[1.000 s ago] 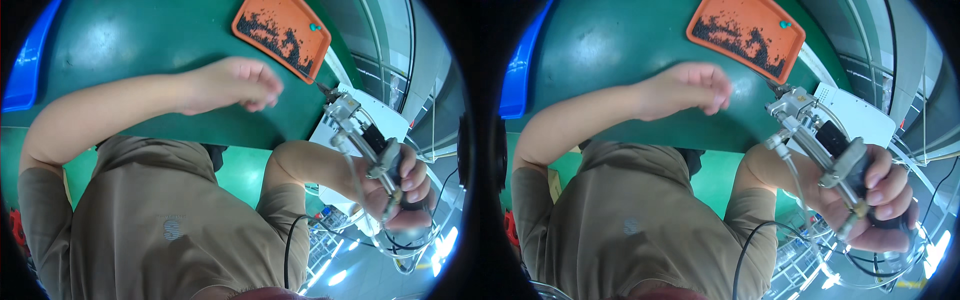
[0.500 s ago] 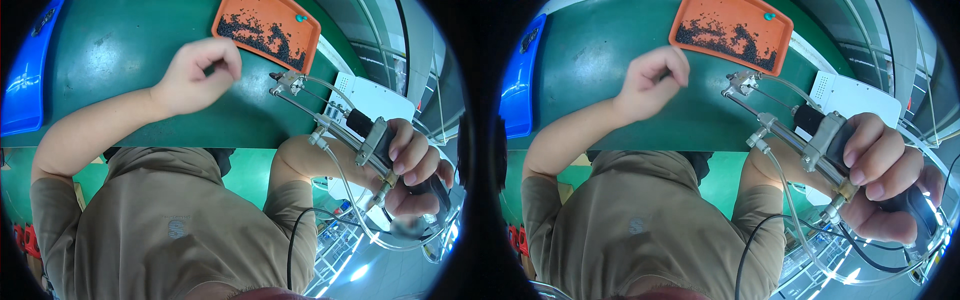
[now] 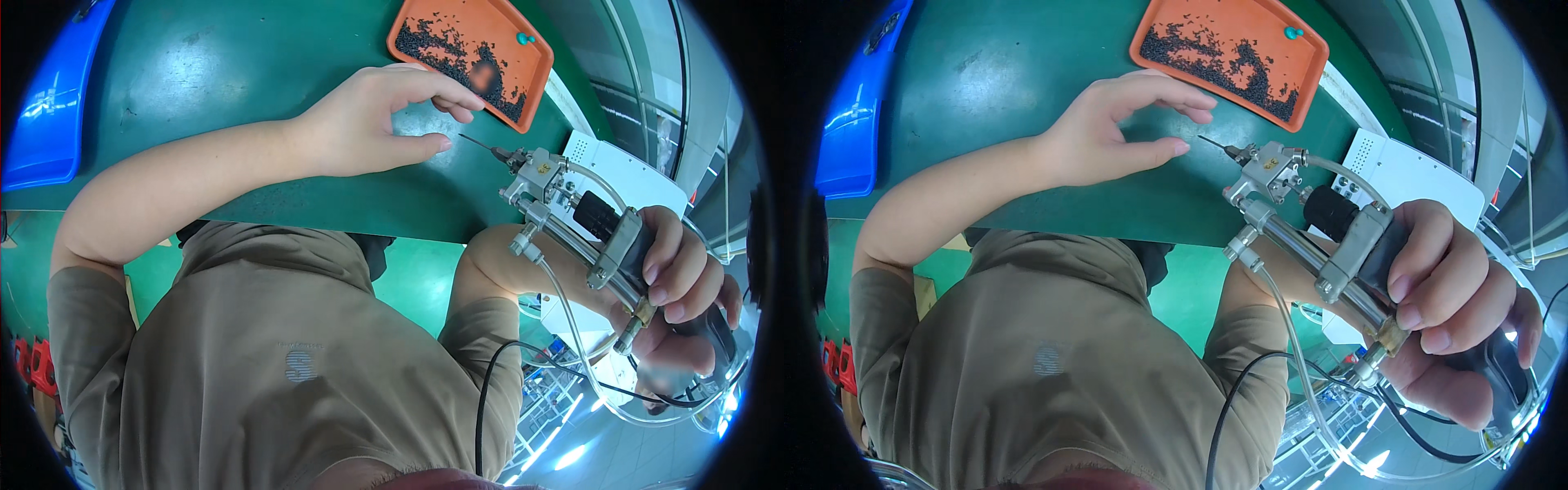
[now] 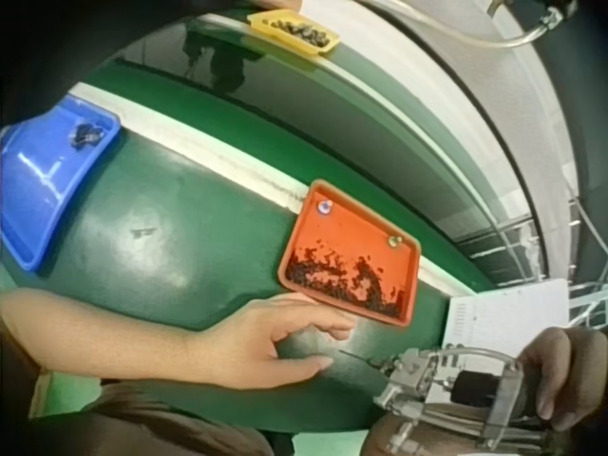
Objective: The recorder uses a pneumatic or manual press tool to insert small black pins or components into larger metallic industrial parts at a workbench.
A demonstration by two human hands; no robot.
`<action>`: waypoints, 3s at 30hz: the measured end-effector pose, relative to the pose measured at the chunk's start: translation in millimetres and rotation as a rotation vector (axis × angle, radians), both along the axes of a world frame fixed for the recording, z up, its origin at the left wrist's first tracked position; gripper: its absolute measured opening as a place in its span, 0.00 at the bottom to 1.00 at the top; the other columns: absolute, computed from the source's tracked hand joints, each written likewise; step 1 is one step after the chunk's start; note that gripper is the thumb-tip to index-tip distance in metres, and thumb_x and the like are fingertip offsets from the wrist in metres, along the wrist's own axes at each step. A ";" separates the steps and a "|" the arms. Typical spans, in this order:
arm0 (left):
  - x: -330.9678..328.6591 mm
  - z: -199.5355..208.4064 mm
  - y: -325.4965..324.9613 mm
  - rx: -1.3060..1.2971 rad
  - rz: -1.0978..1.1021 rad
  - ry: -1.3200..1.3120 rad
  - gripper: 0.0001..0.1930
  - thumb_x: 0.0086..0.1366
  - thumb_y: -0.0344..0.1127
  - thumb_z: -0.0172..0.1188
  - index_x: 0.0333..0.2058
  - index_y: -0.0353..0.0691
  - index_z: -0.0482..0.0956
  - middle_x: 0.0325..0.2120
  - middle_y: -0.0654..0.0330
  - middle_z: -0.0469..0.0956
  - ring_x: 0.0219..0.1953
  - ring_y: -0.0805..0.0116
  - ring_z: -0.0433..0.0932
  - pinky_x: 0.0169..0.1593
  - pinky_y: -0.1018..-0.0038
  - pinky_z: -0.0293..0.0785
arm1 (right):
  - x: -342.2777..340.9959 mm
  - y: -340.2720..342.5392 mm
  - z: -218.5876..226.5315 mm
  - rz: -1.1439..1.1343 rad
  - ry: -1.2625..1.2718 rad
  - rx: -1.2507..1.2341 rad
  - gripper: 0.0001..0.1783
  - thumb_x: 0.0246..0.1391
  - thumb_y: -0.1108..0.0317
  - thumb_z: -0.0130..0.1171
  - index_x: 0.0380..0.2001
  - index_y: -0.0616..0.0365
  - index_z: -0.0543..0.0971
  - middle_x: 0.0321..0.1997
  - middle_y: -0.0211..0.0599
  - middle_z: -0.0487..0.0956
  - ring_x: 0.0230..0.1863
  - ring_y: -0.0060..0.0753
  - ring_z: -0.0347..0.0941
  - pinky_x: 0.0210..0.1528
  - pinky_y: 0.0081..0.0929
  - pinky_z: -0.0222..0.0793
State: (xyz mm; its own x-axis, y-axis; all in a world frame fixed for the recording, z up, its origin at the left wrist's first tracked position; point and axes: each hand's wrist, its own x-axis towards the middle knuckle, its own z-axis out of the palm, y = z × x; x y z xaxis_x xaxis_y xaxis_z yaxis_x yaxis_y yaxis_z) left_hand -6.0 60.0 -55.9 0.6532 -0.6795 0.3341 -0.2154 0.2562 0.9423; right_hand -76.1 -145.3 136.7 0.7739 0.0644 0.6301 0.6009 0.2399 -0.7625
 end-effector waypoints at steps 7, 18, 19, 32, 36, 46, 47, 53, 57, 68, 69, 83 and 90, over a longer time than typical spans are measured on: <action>6.7 -3.0 3.8 -0.010 -0.033 -0.049 0.19 0.62 0.25 0.66 0.52 0.42 0.81 0.41 0.61 0.84 0.48 0.65 0.80 0.56 0.67 0.73 | 5.4 22.0 -3.9 -0.011 0.041 0.046 0.22 0.55 0.48 0.69 0.45 0.48 0.77 0.23 0.21 0.74 0.23 0.19 0.72 0.30 0.21 0.64; -2.4 -0.9 -17.2 -0.176 0.006 -0.153 0.12 0.60 0.30 0.67 0.44 0.43 0.83 0.35 0.65 0.82 0.42 0.63 0.79 0.51 0.65 0.72 | -6.5 3.7 -3.1 0.088 -0.046 -0.002 0.25 0.55 0.55 0.69 0.48 0.54 0.69 0.22 0.23 0.71 0.21 0.20 0.66 0.28 0.19 0.60; -2.1 -1.8 -5.7 -0.118 0.021 -0.175 0.12 0.60 0.29 0.66 0.44 0.43 0.83 0.35 0.65 0.82 0.42 0.62 0.79 0.51 0.64 0.72 | -1.6 -2.3 -12.5 0.149 -0.106 0.091 0.25 0.55 0.55 0.69 0.48 0.54 0.69 0.22 0.23 0.71 0.21 0.20 0.66 0.28 0.19 0.60; -3.7 11.0 3.5 -0.047 0.026 -0.324 0.14 0.61 0.26 0.66 0.47 0.42 0.83 0.35 0.64 0.81 0.43 0.63 0.77 0.53 0.65 0.69 | -10.5 53.4 -7.3 -0.226 0.045 -0.004 0.25 0.57 0.56 0.69 0.47 0.54 0.66 0.21 0.24 0.70 0.20 0.20 0.66 0.25 0.19 0.61; -7.0 10.9 0.6 -0.042 0.003 -0.336 0.17 0.60 0.26 0.66 0.49 0.41 0.82 0.37 0.63 0.80 0.45 0.62 0.77 0.53 0.65 0.69 | -11.8 51.8 -7.8 -0.246 -0.005 0.003 0.25 0.57 0.56 0.69 0.45 0.53 0.65 0.19 0.25 0.69 0.18 0.23 0.66 0.22 0.20 0.62; 3.7 0.4 -0.1 -0.130 0.035 -0.116 0.29 0.55 0.21 0.59 0.58 0.39 0.74 0.46 0.58 0.77 0.49 0.65 0.76 0.56 0.67 0.73 | -12.8 54.5 -7.6 -0.260 -0.043 0.051 0.24 0.54 0.58 0.69 0.44 0.52 0.66 0.20 0.24 0.69 0.19 0.21 0.64 0.24 0.20 0.61; 4.5 2.7 -1.6 -0.133 0.040 -0.080 0.30 0.54 0.20 0.57 0.59 0.39 0.73 0.46 0.58 0.77 0.49 0.66 0.75 0.56 0.68 0.72 | -15.4 50.3 -8.6 -0.264 -0.067 0.051 0.24 0.54 0.57 0.69 0.45 0.52 0.66 0.21 0.24 0.69 0.19 0.21 0.65 0.25 0.20 0.60; 18.4 0.2 1.2 -0.134 0.062 0.098 0.31 0.58 0.17 0.53 0.62 0.39 0.70 0.51 0.59 0.73 0.49 0.71 0.73 0.57 0.72 0.71 | -11.9 33.3 -18.1 -0.209 -0.074 -0.001 0.25 0.55 0.53 0.68 0.48 0.51 0.67 0.23 0.20 0.70 0.22 0.18 0.65 0.28 0.18 0.59; 32.0 17.5 14.2 -0.050 0.114 0.303 0.26 0.65 0.19 0.58 0.61 0.38 0.70 0.51 0.62 0.73 0.43 0.82 0.71 0.42 0.82 0.72 | -17.5 35.7 -12.6 -0.284 0.032 -0.058 0.21 0.57 0.49 0.67 0.42 0.49 0.71 0.23 0.19 0.70 0.23 0.17 0.64 0.31 0.16 0.57; 126.2 64.1 226.5 1.092 0.802 -0.827 0.27 0.56 0.29 0.62 0.57 0.42 0.76 0.58 0.46 0.74 0.60 0.45 0.72 0.64 0.57 0.69 | -11.7 32.4 -7.7 -0.164 -0.045 -0.068 0.19 0.60 0.52 0.64 0.45 0.50 0.71 0.27 0.19 0.71 0.25 0.18 0.66 0.30 0.18 0.61; 133.8 54.8 249.0 1.114 0.785 -0.678 0.27 0.56 0.29 0.63 0.57 0.41 0.75 0.59 0.46 0.73 0.61 0.44 0.72 0.65 0.57 0.68 | -9.7 33.0 -9.0 -0.138 -0.067 -0.064 0.21 0.60 0.53 0.63 0.48 0.51 0.69 0.27 0.20 0.70 0.24 0.18 0.66 0.29 0.19 0.61; 152.0 51.4 250.0 1.084 0.724 -0.499 0.22 0.62 0.35 0.65 0.54 0.40 0.75 0.44 0.47 0.80 0.50 0.47 0.78 0.56 0.59 0.75 | -17.7 32.3 -3.5 -0.132 0.079 -0.048 0.25 0.56 0.59 0.71 0.44 0.52 0.64 0.23 0.31 0.70 0.23 0.30 0.68 0.28 0.30 0.64; 149.1 50.6 276.3 0.939 0.754 -0.448 0.16 0.62 0.31 0.64 0.49 0.40 0.81 0.42 0.49 0.80 0.47 0.52 0.80 0.53 0.64 0.76 | -12.5 30.0 -1.0 -0.096 0.078 -0.079 0.25 0.56 0.60 0.71 0.45 0.51 0.65 0.24 0.31 0.70 0.24 0.30 0.69 0.28 0.31 0.65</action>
State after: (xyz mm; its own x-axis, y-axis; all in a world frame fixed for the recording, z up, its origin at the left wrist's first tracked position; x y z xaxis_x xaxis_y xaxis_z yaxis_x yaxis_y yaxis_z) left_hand 143.0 336.3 -5.3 0.9328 -0.2856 0.2198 -0.3592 -0.7862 0.5028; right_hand -88.7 -115.3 135.7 0.8250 0.0349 0.5641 0.5567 0.1213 -0.8218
